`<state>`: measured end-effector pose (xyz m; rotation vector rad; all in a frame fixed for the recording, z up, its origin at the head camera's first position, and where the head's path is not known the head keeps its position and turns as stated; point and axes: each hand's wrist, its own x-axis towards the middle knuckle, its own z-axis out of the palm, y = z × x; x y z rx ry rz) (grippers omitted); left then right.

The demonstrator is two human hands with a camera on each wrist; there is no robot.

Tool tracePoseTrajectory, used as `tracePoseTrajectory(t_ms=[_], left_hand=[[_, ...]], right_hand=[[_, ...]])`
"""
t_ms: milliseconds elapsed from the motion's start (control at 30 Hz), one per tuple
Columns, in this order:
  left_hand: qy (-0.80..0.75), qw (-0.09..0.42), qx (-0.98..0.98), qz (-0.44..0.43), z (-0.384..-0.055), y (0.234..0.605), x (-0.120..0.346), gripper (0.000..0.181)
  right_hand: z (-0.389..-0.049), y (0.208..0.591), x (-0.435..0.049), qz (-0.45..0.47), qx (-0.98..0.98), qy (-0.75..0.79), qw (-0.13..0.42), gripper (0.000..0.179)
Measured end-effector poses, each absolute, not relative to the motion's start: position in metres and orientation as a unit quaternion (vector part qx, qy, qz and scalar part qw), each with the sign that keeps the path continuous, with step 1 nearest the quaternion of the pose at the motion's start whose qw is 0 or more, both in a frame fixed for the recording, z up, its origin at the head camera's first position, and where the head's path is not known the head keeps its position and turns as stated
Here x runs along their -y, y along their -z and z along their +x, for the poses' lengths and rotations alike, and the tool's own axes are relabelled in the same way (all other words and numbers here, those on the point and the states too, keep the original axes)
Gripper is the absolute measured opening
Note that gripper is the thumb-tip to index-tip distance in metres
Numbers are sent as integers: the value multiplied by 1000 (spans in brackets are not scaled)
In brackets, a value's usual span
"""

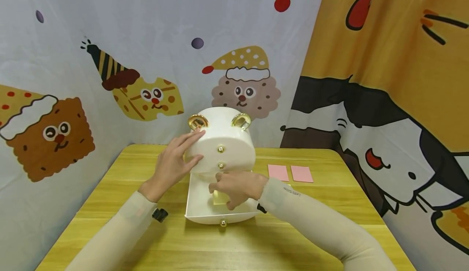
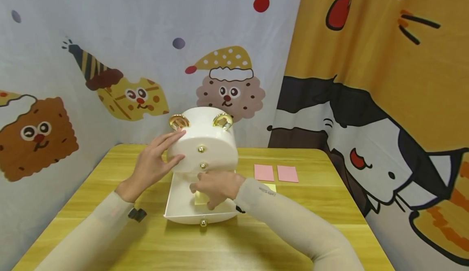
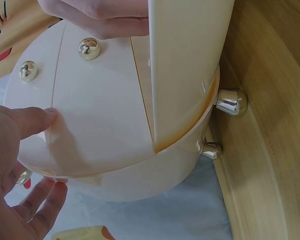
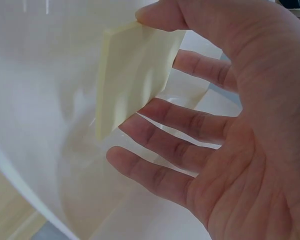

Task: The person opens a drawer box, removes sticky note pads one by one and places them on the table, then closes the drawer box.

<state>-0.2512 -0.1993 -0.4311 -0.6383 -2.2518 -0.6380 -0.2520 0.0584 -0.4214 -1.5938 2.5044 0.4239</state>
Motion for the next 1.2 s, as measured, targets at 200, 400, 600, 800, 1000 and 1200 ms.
tracePoseTrajectory(t_ms=[200,400,600,800,1000,1200], left_hand=[[243,352,869,-247,-253,432,201,83],[240,366,862,-254,-253,432,201,84],[240,371,860,-255,-253,432,200,85],[240,372,859,-257,-253,433,200,85],[239,376,857,-258,-255,433,198,85],[240,378,856,-259,-255,434,198,85]], right_hand=[[-251,417,-64,-526,-838,-128,68,65],[-251,414,-70,-521,-843,-113,73,65],[-251,412,-78,-523,-845,-85,75,65],[-250,412,-86,-526,-845,-62,67,63],[-248,416,-94,-522,-849,-51,53,62],[-244,417,-101,-511,-858,-27,50,63]])
